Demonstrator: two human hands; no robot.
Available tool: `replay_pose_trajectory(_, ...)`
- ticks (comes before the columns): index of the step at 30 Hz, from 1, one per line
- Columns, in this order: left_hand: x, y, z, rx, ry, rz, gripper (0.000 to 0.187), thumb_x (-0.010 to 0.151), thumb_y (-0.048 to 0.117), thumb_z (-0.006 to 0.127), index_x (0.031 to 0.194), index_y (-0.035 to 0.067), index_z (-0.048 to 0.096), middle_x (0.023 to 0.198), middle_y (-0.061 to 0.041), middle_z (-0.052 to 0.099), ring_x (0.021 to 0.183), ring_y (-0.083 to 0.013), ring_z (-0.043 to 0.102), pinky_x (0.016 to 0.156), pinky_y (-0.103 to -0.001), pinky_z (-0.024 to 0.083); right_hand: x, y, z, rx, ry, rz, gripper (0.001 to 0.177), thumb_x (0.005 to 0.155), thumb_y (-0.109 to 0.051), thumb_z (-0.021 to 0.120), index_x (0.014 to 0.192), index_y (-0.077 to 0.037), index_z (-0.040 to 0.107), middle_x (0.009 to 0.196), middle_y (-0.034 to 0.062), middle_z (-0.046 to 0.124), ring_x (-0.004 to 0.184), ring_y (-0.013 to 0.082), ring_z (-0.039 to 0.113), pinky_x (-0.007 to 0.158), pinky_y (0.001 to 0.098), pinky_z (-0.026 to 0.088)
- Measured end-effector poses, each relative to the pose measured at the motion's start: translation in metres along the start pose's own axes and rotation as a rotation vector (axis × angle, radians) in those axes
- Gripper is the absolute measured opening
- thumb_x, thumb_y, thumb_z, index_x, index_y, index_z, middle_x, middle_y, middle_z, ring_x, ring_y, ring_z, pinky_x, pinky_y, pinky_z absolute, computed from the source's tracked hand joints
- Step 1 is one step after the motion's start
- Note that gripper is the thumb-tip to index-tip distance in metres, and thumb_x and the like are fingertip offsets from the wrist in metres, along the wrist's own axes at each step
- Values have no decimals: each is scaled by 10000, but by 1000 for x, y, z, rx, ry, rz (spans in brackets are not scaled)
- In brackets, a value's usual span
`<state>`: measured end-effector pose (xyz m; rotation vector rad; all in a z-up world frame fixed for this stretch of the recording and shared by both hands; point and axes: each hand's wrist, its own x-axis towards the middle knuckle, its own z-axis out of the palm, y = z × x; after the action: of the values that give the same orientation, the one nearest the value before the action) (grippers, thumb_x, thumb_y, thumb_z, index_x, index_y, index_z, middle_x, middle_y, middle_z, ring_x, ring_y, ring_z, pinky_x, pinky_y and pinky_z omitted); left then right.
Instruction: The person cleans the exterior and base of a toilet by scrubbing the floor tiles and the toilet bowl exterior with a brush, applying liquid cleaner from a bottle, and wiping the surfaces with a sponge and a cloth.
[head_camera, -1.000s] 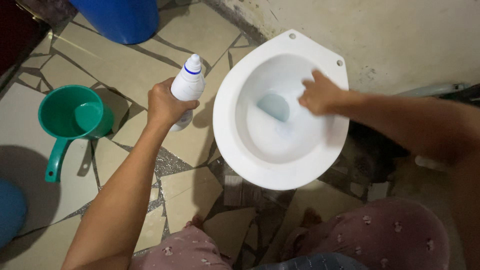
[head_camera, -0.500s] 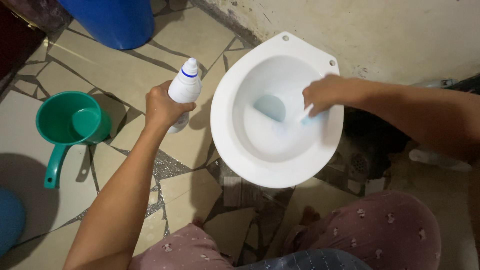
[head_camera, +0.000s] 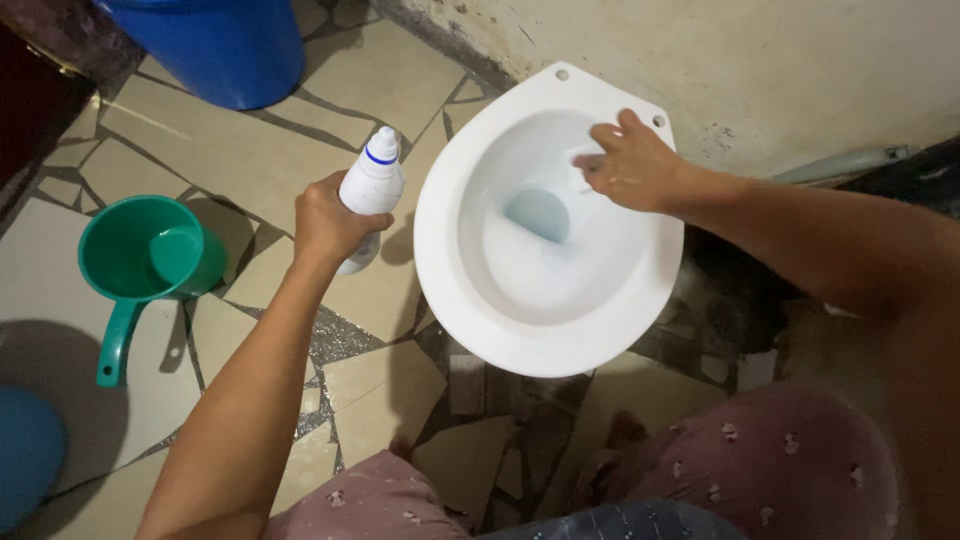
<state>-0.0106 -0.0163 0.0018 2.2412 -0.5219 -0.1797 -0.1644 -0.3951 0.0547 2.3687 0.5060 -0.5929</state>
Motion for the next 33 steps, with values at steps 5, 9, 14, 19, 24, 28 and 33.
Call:
replay_pose_trajectory(5,-5,6,4,-7,-26,-36,598,582,188,941,1126,27,754,1025,-179,775,908,-262,777,837,-398,609,-1,-51,9,-71,64,10,196,837,-209,628,955,-205,784,1374,-5,618,1287,304,519,957,502,420)
replay_pose_trajectory(9,-10,8,3,8,-44,-22,612,577,179,937,1138,20,750,1016,-188,773,894,-266,774,829,-401,609,8,-40,18,392,-226,44,219,882,-110,622,1037,-178,762,1130,67,777,1124,281,646,944,447,458)
replay_pose_trajectory(14,-13,9,6,25,-41,8,599,573,176,942,1115,4,752,1008,-195,775,895,-269,777,827,-403,607,-11,-33,27,110,316,-58,193,742,-139,636,855,-155,791,1166,38,730,972,319,677,731,459,523)
replay_pose_trajectory(19,-15,7,3,68,-61,-34,595,585,172,947,1119,3,748,1000,-202,771,882,-273,773,825,-405,606,-31,-87,-6,722,-456,4,277,870,-55,541,1074,-50,729,930,146,760,690,245,743,630,392,645)
replay_pose_trajectory(24,-14,5,1,34,-61,-56,606,583,163,934,1137,9,742,1018,-190,771,884,-260,777,809,-394,614,-20,-72,3,316,-241,3,312,923,-163,527,1103,-127,779,1093,118,738,1106,305,630,812,464,573)
replay_pose_trajectory(28,-16,2,-2,-12,-44,-4,588,587,155,928,1128,8,751,1008,-188,778,890,-259,779,811,-392,613,17,-82,16,454,-197,90,334,920,-185,515,1171,-59,695,1203,241,640,1091,378,643,860,509,542)
replay_pose_trajectory(33,-16,-9,-11,-4,-25,28,583,590,158,932,1118,-2,745,1002,-195,775,889,-265,778,810,-397,612,-1,-105,-3,812,-212,266,383,939,-153,476,1257,37,575,1174,362,604,1007,453,674,821,554,560)
